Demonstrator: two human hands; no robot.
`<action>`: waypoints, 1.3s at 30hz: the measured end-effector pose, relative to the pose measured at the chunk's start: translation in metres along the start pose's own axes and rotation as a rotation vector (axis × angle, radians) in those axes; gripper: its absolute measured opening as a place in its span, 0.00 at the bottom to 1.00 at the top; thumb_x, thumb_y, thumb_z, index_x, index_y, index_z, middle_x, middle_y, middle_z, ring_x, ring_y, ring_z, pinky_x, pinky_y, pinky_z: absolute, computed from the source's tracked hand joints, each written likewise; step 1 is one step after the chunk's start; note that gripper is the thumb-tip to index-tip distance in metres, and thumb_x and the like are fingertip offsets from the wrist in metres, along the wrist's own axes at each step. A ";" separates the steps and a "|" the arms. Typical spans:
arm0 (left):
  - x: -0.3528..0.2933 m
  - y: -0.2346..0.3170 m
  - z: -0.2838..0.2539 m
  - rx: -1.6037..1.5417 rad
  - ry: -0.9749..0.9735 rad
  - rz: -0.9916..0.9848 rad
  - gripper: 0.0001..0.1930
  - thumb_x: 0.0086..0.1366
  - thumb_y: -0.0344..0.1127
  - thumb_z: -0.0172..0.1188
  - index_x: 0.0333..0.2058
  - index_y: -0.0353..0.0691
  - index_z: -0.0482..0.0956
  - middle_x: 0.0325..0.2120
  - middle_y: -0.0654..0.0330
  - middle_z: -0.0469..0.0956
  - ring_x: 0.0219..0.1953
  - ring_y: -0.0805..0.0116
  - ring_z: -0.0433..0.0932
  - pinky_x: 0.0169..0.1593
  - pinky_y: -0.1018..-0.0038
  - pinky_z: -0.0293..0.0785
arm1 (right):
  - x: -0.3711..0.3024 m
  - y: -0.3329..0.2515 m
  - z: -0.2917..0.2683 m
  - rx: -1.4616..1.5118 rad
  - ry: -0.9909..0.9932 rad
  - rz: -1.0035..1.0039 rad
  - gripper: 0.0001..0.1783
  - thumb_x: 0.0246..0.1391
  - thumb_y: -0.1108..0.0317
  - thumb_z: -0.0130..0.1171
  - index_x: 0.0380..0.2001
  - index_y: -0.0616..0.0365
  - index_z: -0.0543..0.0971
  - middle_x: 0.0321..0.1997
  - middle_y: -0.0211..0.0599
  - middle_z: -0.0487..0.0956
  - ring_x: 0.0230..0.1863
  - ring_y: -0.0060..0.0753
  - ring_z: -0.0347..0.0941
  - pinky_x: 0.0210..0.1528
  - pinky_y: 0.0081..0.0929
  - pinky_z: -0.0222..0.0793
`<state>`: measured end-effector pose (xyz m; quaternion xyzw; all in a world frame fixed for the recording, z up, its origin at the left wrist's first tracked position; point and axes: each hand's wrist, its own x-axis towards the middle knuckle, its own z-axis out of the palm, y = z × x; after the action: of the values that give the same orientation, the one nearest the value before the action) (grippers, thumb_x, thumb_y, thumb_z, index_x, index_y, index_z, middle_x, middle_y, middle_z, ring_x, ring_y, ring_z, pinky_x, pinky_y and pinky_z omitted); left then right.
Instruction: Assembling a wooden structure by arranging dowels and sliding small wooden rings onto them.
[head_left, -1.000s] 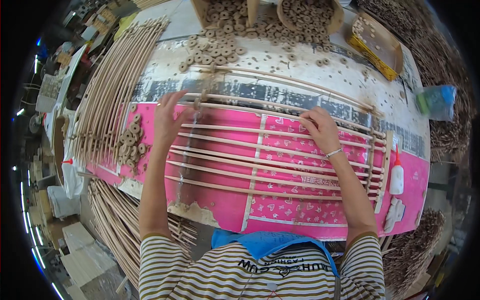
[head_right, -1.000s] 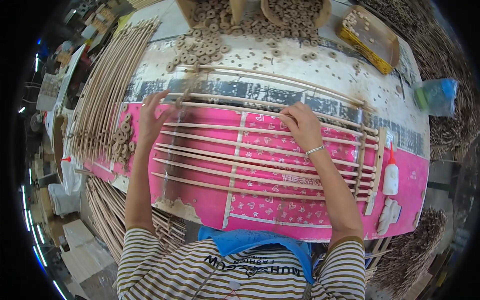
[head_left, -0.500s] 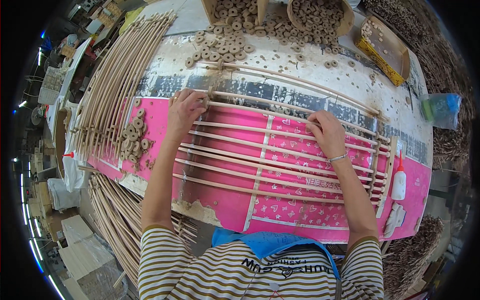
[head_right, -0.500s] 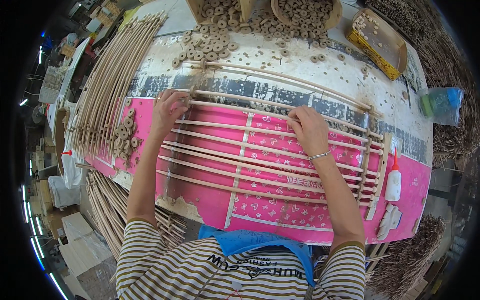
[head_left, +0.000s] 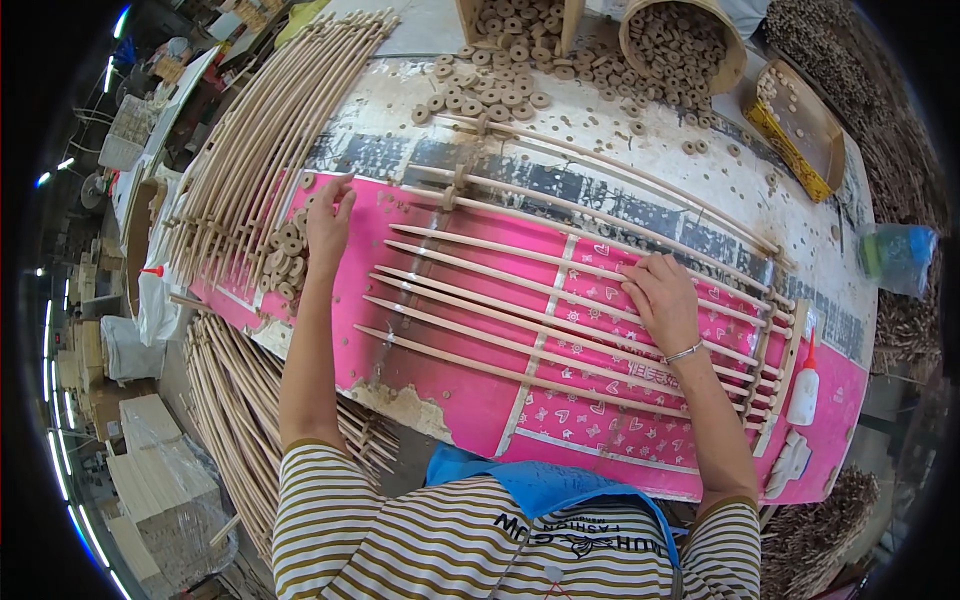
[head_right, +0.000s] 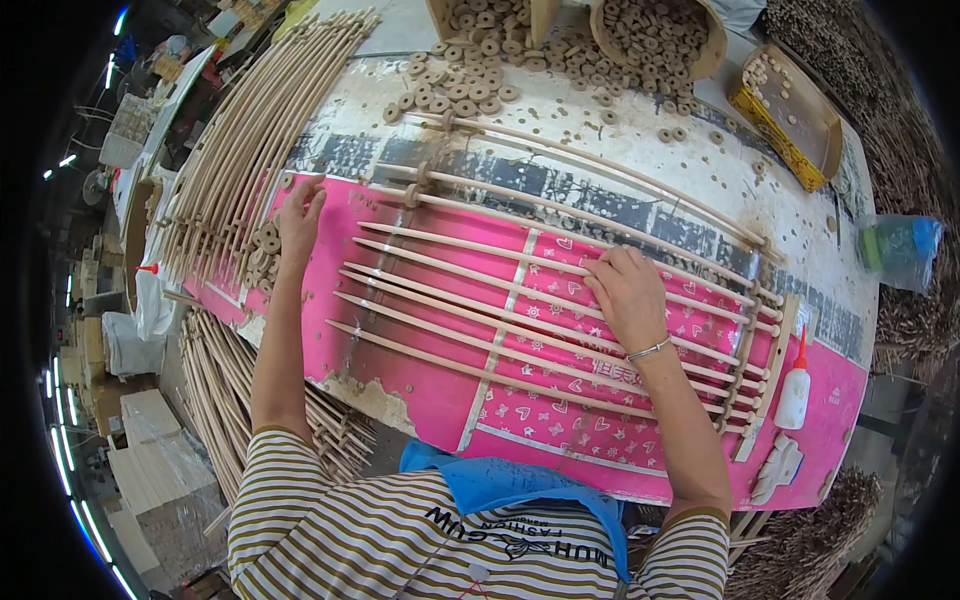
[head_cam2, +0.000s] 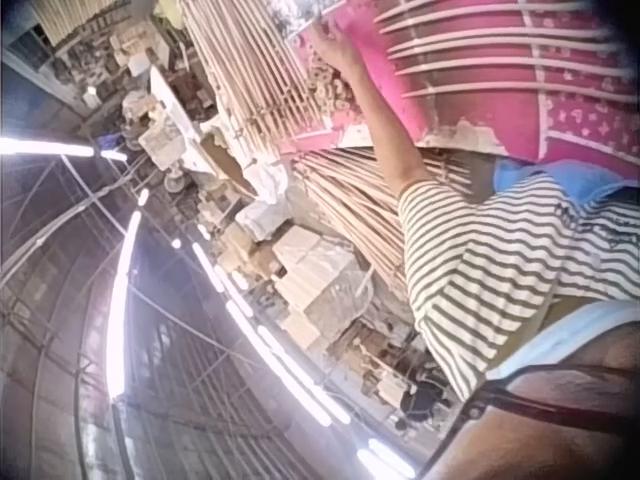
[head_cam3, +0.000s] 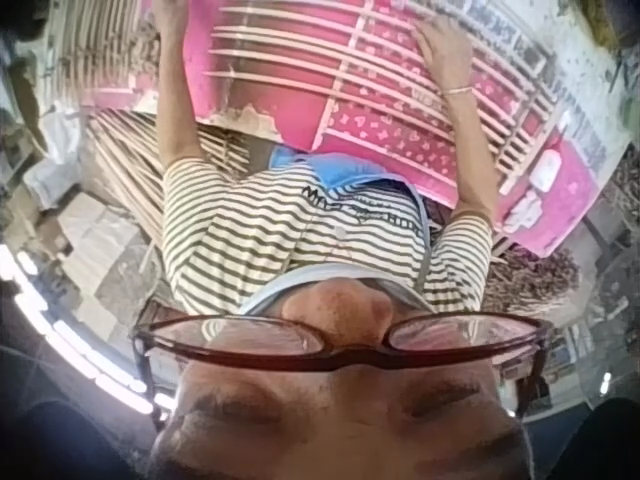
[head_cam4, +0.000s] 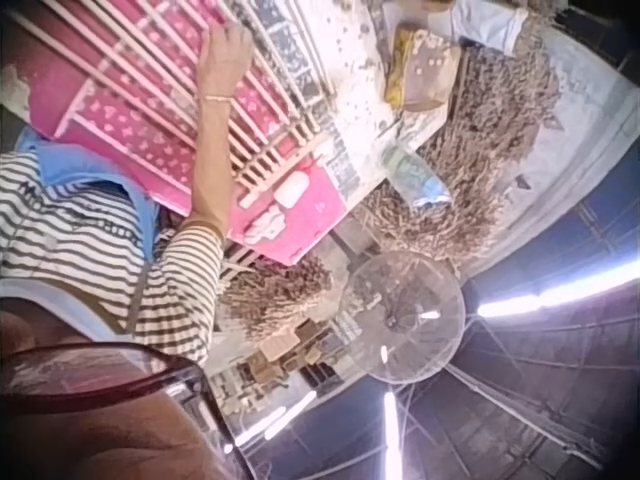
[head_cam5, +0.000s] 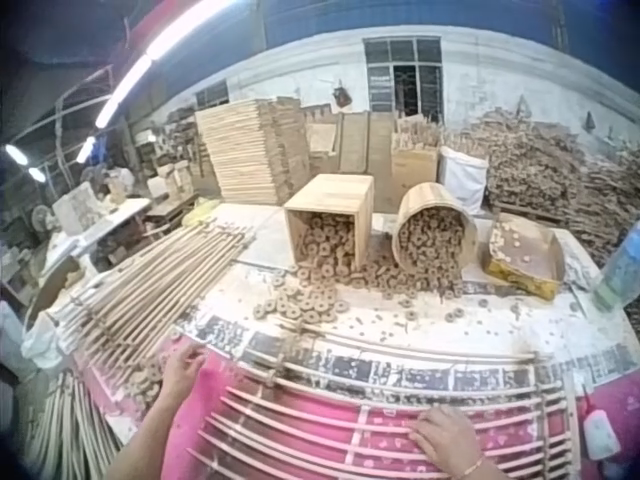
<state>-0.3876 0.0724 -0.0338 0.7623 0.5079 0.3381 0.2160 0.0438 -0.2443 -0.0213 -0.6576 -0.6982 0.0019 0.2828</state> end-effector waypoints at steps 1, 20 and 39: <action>-0.005 -0.001 -0.002 0.061 0.000 0.001 0.16 0.72 0.31 0.63 0.57 0.41 0.81 0.39 0.57 0.82 0.43 0.65 0.80 0.51 0.69 0.76 | -0.001 0.001 0.000 -0.019 0.008 0.004 0.08 0.54 0.70 0.69 0.38 0.59 0.84 0.37 0.38 0.78 0.41 0.44 0.74 0.44 0.40 0.71; -0.088 0.014 -0.081 0.487 -0.051 -0.016 0.18 0.58 0.33 0.71 0.49 0.45 0.85 0.43 0.57 0.80 0.49 0.50 0.79 0.51 0.57 0.74 | -0.008 -0.009 0.005 0.401 0.108 0.309 0.08 0.53 0.80 0.68 0.35 0.62 0.80 0.37 0.38 0.75 0.38 0.36 0.78 0.38 0.29 0.75; -0.071 0.046 -0.027 -0.711 -0.261 -0.462 0.19 0.78 0.40 0.59 0.62 0.39 0.79 0.48 0.65 0.84 0.51 0.77 0.81 0.54 0.76 0.75 | -0.014 -0.016 -0.005 0.397 0.082 0.274 0.07 0.54 0.79 0.67 0.37 0.62 0.80 0.37 0.39 0.77 0.38 0.36 0.78 0.40 0.28 0.75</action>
<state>-0.3970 -0.0115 -0.0051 0.5434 0.4855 0.3357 0.5970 0.0305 -0.2608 -0.0166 -0.6773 -0.5763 0.1511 0.4317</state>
